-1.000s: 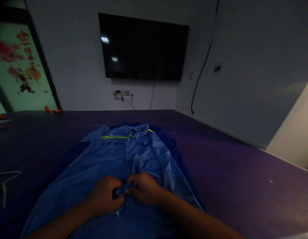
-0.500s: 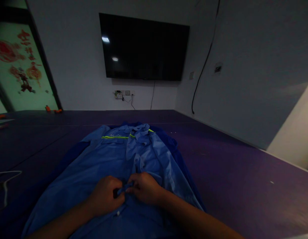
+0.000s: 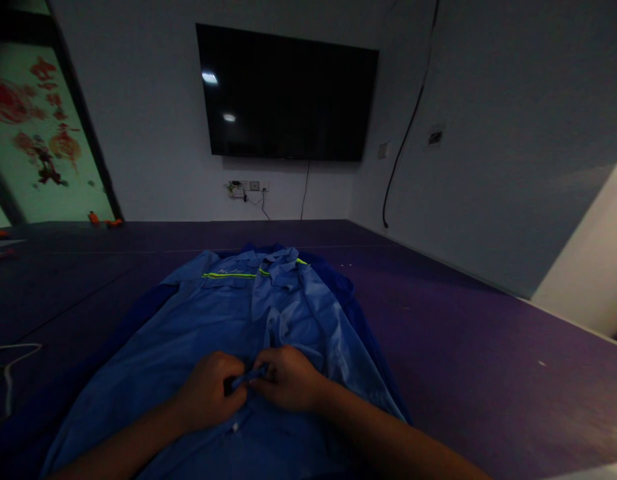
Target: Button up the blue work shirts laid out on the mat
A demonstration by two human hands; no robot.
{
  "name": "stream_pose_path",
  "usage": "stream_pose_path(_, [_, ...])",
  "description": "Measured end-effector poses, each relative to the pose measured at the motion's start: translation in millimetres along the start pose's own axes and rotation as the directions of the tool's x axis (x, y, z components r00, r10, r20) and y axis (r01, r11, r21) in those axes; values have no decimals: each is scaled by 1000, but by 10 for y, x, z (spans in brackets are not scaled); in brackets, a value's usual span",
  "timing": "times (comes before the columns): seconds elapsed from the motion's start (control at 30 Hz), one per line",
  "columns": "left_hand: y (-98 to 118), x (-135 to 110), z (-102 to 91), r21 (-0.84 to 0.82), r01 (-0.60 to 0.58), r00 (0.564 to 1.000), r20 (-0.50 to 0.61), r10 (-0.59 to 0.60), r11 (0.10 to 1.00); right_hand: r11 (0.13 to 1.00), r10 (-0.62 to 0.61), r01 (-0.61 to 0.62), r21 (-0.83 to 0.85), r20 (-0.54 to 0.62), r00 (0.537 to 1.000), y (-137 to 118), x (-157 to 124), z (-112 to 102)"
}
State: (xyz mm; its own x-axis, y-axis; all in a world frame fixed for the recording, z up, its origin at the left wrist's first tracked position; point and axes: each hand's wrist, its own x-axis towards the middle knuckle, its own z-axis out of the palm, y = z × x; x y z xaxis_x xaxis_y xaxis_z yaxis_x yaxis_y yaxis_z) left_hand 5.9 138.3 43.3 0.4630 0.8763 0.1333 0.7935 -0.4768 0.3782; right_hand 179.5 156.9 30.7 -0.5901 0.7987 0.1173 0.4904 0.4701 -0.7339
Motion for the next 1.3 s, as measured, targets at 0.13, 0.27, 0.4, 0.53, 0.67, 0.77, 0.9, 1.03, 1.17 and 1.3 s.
stream_pose_path(0.13, [-2, 19, -23, -164, 31, 999, 29, -27, 986, 993, -1, 0, 121, 8, 1000, -15, -13, -15])
stream_pose_path(0.27, [-30, 18, -89, -552, 99, 974, 225, 33, 828, 903, 43, -79, 421, 93, 995, 6, -13, -61])
stream_pose_path(0.4, [-49, -39, -179, -741, 258, 842, 487, 231, 620, 806, -25, -109, 582, 217, 976, 26, -20, -150])
stream_pose_path(0.53, [-51, -76, -182, -765, 389, 695, 609, 381, 514, 817, -117, -299, 493, 650, 751, -108, -87, -280])
stream_pose_path(0.67, [-92, 5, -71, -839, 262, 906, 384, 178, 476, 824, -159, -373, 427, 805, 571, -175, -100, -339])
stream_pose_path(0.77, [-152, 101, -12, -655, 79, 991, -30, -131, 752, 817, -47, -111, 565, 257, 965, -9, 5, -327])
stream_pose_path(0.9, [-268, 194, 29, -105, -56, 948, -318, 20, 993, 994, 33, -1, 109, -296, 955, 326, 185, -322])
stream_pose_path(1.03, [-428, 273, 163, 170, 72, 968, -250, -27, 983, 981, 52, -97, -170, -253, 966, 506, 292, -289])
stream_pose_path(1.17, [-540, 337, 279, 250, 142, 984, -143, -108, 958, 908, 117, -205, -366, -249, 962, 495, 412, -265])
stream_pose_path(1.3, [-559, 410, 272, 280, 151, 986, -110, -124, 948, 835, 117, -193, -516, -176, 977, 455, 615, -329])
